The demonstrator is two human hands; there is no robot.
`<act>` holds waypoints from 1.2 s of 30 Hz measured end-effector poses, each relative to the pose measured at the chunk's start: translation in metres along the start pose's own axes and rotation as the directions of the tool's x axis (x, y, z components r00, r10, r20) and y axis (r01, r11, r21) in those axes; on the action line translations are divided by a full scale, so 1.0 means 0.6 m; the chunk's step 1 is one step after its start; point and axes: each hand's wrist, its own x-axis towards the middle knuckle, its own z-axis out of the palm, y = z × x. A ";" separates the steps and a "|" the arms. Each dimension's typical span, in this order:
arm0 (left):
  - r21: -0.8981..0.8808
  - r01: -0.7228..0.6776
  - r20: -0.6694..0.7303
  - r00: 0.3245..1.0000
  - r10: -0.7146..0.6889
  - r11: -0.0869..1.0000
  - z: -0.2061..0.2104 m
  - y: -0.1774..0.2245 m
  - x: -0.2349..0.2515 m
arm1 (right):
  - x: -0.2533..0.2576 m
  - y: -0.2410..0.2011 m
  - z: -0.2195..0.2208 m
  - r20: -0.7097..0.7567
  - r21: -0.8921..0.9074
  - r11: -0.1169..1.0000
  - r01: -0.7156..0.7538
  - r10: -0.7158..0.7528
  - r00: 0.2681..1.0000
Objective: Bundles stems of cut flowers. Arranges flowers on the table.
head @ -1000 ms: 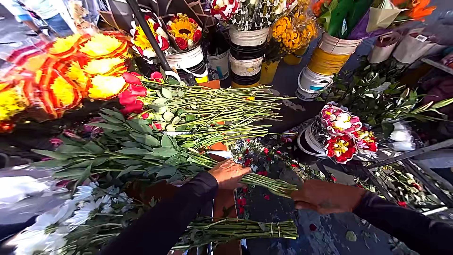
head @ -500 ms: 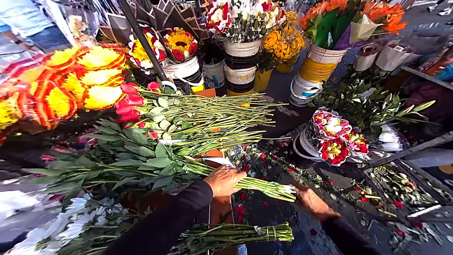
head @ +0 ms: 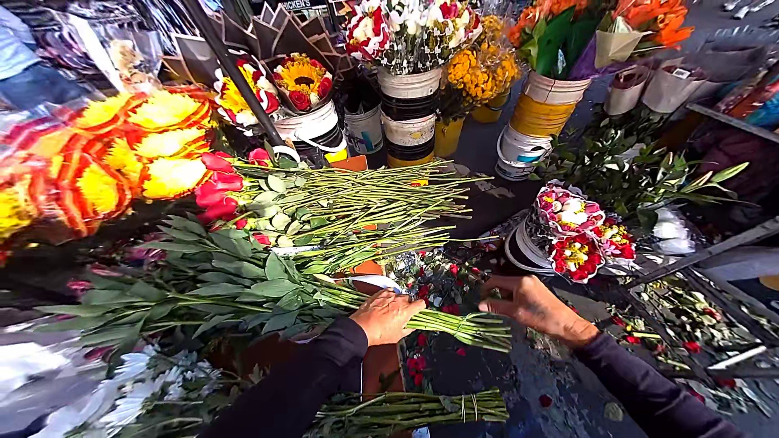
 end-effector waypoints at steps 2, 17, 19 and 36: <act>0.001 -0.007 -0.007 1.000 0.007 1.000 0.001 -0.002 0.002 | 0.007 -0.001 0.014 0.181 -0.329 0.936 0.129 -0.071 0.981; 0.021 -0.054 0.002 0.999 0.054 0.998 0.009 -0.016 0.009 | 0.019 0.008 0.081 0.271 -0.739 0.228 0.634 -0.760 0.590; 0.020 -0.052 0.002 0.999 0.052 0.998 0.011 -0.017 0.011 | 0.032 0.005 0.078 0.274 -0.530 0.406 0.744 -0.749 0.603; 0.014 0.023 0.065 0.998 -0.024 1.000 0.004 -0.008 0.015 | -0.207 0.274 -0.025 0.132 -0.524 0.791 -0.315 0.441 0.888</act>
